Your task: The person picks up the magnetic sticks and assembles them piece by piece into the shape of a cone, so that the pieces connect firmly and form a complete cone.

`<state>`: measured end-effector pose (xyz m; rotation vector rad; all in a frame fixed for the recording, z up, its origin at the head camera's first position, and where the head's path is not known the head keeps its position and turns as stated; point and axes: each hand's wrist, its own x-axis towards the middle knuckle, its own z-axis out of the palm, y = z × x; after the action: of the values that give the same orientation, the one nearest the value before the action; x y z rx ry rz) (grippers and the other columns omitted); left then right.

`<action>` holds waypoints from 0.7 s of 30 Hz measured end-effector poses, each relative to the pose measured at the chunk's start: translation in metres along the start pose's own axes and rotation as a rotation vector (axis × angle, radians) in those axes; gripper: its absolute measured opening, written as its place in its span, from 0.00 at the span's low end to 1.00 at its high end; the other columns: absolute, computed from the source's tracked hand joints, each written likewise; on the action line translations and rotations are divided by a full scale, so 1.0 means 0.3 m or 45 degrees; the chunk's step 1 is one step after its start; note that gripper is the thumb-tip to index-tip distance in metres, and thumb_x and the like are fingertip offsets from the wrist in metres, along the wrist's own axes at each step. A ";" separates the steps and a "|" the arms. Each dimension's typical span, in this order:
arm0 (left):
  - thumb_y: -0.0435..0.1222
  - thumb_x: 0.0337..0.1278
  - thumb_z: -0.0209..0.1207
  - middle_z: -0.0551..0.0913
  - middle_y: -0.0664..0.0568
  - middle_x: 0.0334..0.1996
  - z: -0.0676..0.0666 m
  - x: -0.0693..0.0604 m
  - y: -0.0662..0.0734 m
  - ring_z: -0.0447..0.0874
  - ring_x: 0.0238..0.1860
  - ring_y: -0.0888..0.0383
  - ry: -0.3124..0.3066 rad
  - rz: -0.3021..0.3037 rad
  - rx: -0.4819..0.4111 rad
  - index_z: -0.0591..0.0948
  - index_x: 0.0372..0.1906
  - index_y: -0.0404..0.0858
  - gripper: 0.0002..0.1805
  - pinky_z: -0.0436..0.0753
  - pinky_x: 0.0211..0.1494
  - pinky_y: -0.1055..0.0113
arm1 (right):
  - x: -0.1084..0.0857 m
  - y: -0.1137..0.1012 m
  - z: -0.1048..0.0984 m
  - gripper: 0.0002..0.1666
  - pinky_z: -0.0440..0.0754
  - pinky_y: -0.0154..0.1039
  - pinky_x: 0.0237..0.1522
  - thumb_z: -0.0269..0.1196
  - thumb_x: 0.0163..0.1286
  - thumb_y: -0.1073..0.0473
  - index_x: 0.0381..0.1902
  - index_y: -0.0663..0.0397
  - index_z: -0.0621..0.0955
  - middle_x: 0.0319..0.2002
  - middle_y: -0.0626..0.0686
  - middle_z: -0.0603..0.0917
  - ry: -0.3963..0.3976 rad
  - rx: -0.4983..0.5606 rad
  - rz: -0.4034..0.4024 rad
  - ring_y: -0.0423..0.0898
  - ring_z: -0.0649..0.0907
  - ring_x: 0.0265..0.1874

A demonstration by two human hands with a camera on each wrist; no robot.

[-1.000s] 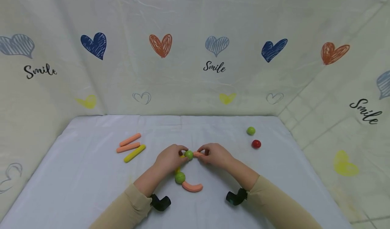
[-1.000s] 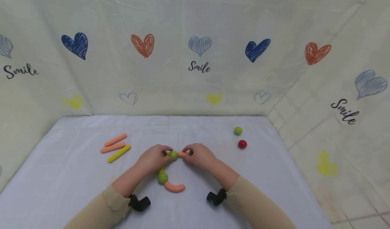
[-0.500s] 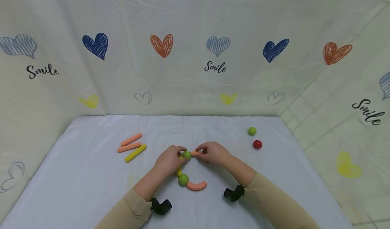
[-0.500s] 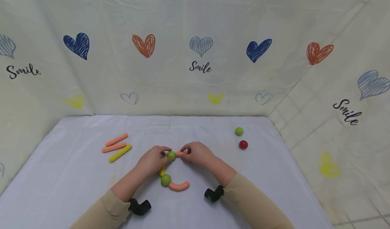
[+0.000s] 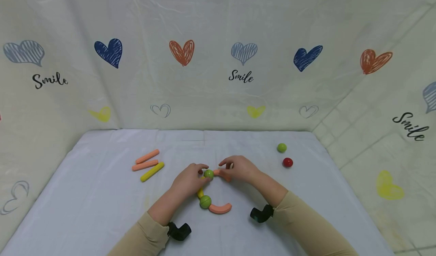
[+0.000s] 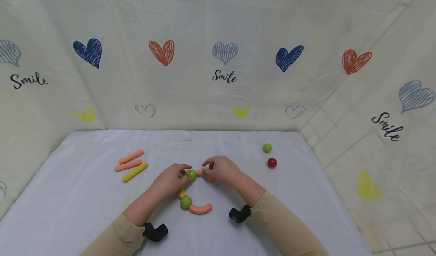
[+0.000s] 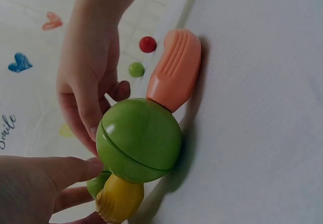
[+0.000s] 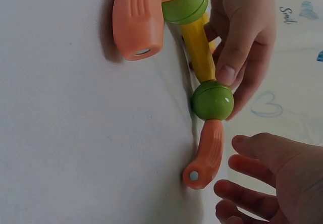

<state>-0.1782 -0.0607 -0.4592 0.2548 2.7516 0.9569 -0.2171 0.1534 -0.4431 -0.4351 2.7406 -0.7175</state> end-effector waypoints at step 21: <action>0.57 0.59 0.63 0.82 0.60 0.54 0.010 0.113 0.023 0.79 0.53 0.58 -0.109 0.295 0.011 0.85 0.56 0.53 0.23 0.78 0.54 0.58 | -0.037 0.164 -0.145 0.19 0.76 0.39 0.34 0.68 0.66 0.50 0.55 0.44 0.85 0.43 0.47 0.83 0.188 -0.024 0.058 0.46 0.76 0.36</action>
<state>-0.2094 -0.0456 -0.4622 0.6130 2.6898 0.9634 -0.2323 0.2169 -0.4296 -0.3346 2.8868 -0.7407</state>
